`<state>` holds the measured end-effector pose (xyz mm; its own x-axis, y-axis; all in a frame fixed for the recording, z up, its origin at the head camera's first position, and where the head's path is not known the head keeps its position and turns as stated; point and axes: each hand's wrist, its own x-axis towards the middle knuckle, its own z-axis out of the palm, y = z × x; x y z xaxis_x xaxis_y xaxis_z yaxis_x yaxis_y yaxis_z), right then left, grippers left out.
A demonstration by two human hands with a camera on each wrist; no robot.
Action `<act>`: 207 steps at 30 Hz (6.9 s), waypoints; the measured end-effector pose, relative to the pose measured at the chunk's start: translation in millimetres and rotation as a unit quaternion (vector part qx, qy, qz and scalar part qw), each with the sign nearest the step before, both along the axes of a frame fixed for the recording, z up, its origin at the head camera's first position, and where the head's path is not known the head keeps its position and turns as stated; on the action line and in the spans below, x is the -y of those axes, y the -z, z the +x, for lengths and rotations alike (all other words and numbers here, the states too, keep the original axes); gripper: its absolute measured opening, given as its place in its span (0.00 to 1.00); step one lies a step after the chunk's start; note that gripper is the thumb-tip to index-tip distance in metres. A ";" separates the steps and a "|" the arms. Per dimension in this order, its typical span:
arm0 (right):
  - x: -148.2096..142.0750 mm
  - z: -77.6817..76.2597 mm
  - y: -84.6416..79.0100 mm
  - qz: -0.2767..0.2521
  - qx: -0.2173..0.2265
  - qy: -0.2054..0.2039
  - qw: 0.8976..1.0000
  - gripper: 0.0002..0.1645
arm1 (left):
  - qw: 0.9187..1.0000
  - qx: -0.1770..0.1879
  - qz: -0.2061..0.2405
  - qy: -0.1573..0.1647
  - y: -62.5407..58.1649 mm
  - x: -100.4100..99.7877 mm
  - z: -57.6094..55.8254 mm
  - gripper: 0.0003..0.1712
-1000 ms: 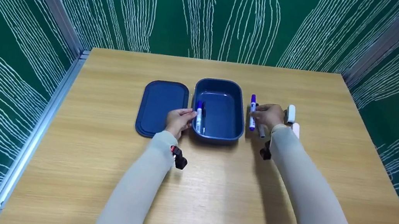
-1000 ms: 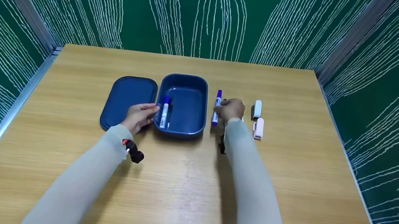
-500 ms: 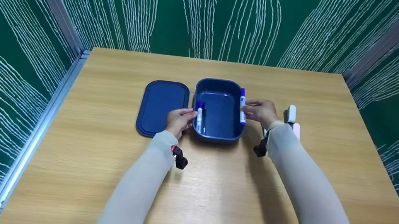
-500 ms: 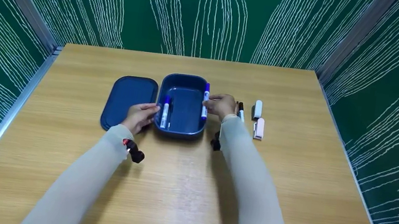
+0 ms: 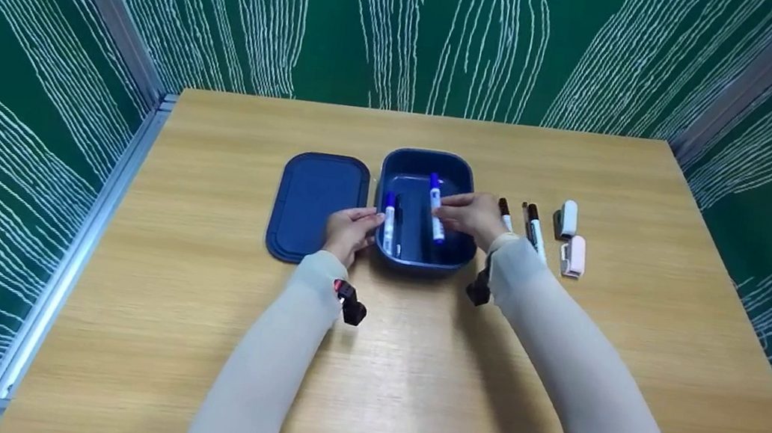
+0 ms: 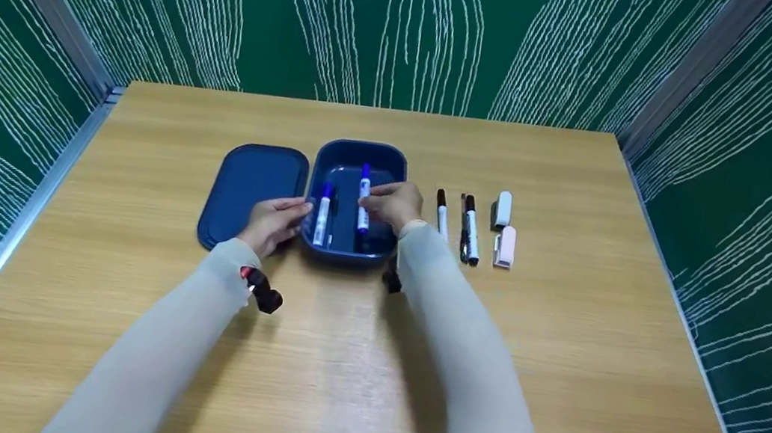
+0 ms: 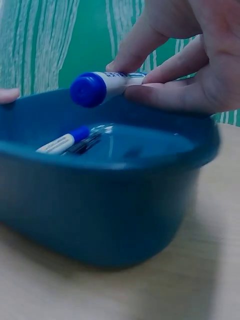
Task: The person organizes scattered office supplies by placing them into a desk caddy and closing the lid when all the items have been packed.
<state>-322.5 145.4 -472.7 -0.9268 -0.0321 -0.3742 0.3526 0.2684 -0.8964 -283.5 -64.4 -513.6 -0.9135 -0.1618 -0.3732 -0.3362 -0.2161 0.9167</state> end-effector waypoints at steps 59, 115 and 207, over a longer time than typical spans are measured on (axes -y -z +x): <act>41.5 -6.1 45.7 0.145 0.009 -0.016 0.989 0.19 | 1.000 0.010 -0.001 -0.003 1.9 2.2 -0.7 0.19; -85.6 -13.0 49.9 0.342 -0.073 0.035 0.936 0.14 | 1.000 0.000 -0.004 0.003 1.6 -1.0 0.1 0.18; -37.5 -9.5 -14.4 0.022 0.032 0.069 0.997 0.23 | 1.000 0.001 -0.013 -0.007 -0.4 -1.8 0.8 0.18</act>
<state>-332.0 182.9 -458.4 -0.8956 0.1116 -0.4305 0.4446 0.2519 -0.8596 -282.6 -62.6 -513.2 -0.9106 -0.1837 -0.3702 -0.3352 -0.1958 0.9216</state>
